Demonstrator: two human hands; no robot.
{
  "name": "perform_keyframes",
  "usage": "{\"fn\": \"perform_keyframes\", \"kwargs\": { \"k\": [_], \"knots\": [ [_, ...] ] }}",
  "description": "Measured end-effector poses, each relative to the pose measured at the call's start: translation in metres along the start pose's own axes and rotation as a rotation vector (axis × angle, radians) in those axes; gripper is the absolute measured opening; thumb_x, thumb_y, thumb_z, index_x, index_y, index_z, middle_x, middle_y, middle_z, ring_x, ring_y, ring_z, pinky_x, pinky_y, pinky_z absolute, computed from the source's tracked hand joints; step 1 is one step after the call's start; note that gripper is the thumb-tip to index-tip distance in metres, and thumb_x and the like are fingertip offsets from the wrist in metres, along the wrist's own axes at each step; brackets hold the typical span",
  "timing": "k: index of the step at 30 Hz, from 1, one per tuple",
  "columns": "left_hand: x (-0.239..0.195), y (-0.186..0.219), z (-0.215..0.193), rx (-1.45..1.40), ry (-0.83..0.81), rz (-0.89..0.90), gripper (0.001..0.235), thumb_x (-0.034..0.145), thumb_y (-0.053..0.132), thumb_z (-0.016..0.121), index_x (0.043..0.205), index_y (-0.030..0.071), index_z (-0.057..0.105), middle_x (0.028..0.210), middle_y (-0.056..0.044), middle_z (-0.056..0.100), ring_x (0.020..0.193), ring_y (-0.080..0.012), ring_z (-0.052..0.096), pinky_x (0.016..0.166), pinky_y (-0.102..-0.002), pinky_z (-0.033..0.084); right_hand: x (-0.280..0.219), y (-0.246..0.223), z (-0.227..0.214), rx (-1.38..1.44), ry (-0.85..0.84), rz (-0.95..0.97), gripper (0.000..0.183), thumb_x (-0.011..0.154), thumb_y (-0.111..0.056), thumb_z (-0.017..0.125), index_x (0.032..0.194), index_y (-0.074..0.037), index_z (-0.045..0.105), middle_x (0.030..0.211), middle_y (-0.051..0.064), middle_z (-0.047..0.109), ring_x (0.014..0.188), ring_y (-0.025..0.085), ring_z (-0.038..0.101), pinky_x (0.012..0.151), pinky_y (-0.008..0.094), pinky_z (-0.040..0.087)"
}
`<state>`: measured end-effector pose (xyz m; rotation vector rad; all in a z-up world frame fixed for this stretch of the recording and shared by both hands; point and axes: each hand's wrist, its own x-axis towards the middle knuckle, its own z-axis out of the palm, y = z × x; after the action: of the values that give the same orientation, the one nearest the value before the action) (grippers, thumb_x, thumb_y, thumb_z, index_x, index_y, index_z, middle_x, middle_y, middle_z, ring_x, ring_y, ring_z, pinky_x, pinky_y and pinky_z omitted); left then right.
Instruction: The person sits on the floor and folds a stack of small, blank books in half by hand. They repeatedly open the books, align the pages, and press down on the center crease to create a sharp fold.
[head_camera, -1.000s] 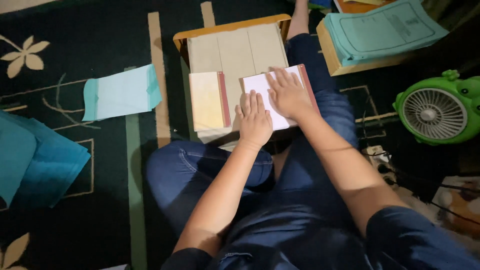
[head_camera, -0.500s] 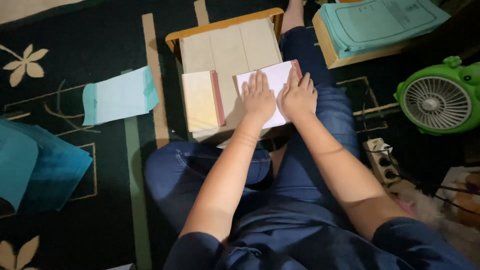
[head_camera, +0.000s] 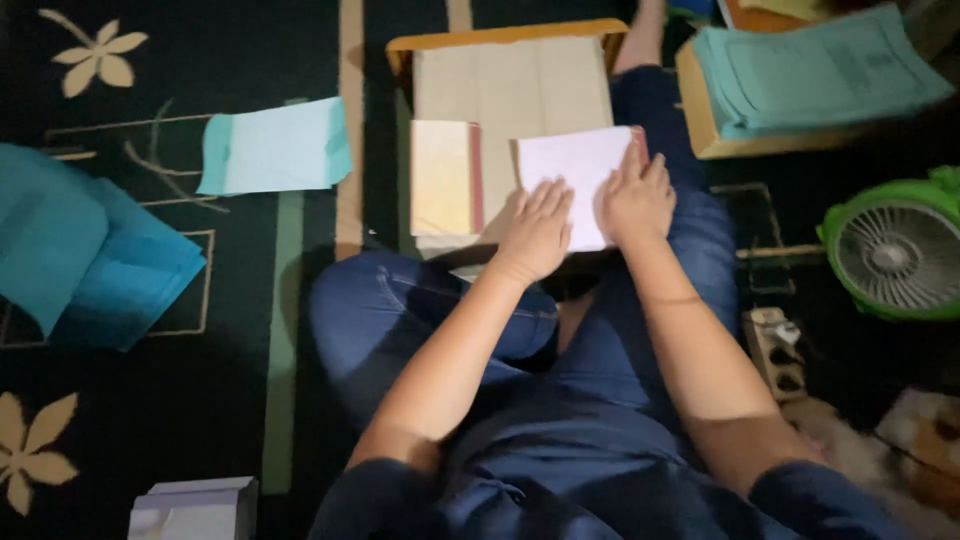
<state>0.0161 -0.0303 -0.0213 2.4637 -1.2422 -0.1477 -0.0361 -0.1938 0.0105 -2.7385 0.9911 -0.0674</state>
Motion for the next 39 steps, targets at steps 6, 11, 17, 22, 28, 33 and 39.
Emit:
{"fn": "perform_keyframes", "kwargs": {
  "k": [6, 11, 17, 22, 28, 33, 39],
  "knots": [
    [-0.050, -0.105, 0.003, -0.266, 0.558, -0.535, 0.023, 0.102, 0.047, 0.055, 0.122, 0.043, 0.064, 0.113, 0.016, 0.071, 0.118, -0.0133, 0.066, 0.109, -0.054, 0.042, 0.013, 0.011, 0.036, -0.035, 0.293, -0.187, 0.059, 0.101, -0.017, 0.066, 0.156, -0.004, 0.053, 0.168, 0.032, 0.004, 0.156, 0.048, 0.010, 0.119, 0.069, 0.012],
    [-0.070, -0.143, -0.041, -0.095, 0.854, -0.560, 0.053, 0.078, 0.041, 0.086, 0.122, 0.017, 0.068, 0.109, -0.004, 0.063, 0.101, -0.0319, 0.063, 0.088, -0.048, 0.051, -0.031, -0.078, 0.025, 0.054, 0.214, -0.642, 0.061, 0.091, -0.012, 0.071, 0.147, 0.003, 0.054, 0.150, 0.030, 0.047, 0.144, 0.042, 0.039, 0.122, 0.049, 0.026],
    [-0.068, -0.150, -0.027, -0.072, 0.749, -0.628, 0.049, 0.075, 0.044, 0.085, 0.113, 0.016, 0.073, 0.103, -0.006, 0.065, 0.090, -0.0367, 0.067, 0.074, -0.050, 0.055, -0.057, -0.126, 0.061, 0.120, 0.000, -0.735, 0.063, 0.096, -0.031, 0.067, 0.148, 0.001, 0.052, 0.156, 0.023, 0.047, 0.145, 0.034, 0.046, 0.123, 0.043, 0.033],
    [-0.070, -0.130, -0.044, -0.051, 0.744, -0.659, 0.037, 0.083, 0.037, 0.080, 0.112, 0.015, 0.074, 0.099, -0.003, 0.066, 0.087, -0.0309, 0.068, 0.071, -0.045, 0.055, -0.061, -0.129, 0.059, 0.126, -0.071, -0.693, 0.065, 0.096, -0.038, 0.066, 0.149, -0.004, 0.052, 0.158, 0.020, 0.045, 0.145, 0.034, 0.045, 0.122, 0.045, 0.034],
    [-0.069, -0.120, -0.050, 0.021, 0.757, -0.641, 0.028, 0.086, 0.032, 0.076, 0.109, 0.017, 0.076, 0.103, -0.002, 0.066, 0.088, -0.0284, 0.067, 0.070, -0.042, 0.052, -0.062, -0.129, 0.054, 0.111, -0.074, -0.722, 0.063, 0.098, -0.033, 0.064, 0.151, -0.002, 0.051, 0.158, 0.022, 0.045, 0.145, 0.034, 0.046, 0.121, 0.046, 0.035],
    [-0.068, -0.125, -0.046, -0.005, 0.834, -0.596, 0.036, 0.077, 0.024, 0.081, 0.111, 0.016, 0.073, 0.106, -0.003, 0.064, 0.097, -0.0322, 0.065, 0.074, -0.045, 0.053, -0.061, -0.125, 0.061, 0.125, -0.022, -0.763, 0.062, 0.097, -0.030, 0.066, 0.149, 0.000, 0.052, 0.155, 0.025, 0.047, 0.142, 0.036, 0.048, 0.120, 0.045, 0.036],
    [-0.070, -0.111, -0.060, 0.040, 0.812, -0.555, 0.034, 0.083, 0.019, 0.077, 0.117, 0.016, 0.073, 0.109, -0.004, 0.064, 0.100, -0.0316, 0.065, 0.076, -0.044, 0.051, -0.064, -0.127, 0.050, 0.154, -0.011, -0.795, 0.061, 0.096, -0.026, 0.068, 0.147, 0.003, 0.054, 0.152, 0.028, 0.049, 0.142, 0.037, 0.049, 0.120, 0.042, 0.035]
  ]
}}
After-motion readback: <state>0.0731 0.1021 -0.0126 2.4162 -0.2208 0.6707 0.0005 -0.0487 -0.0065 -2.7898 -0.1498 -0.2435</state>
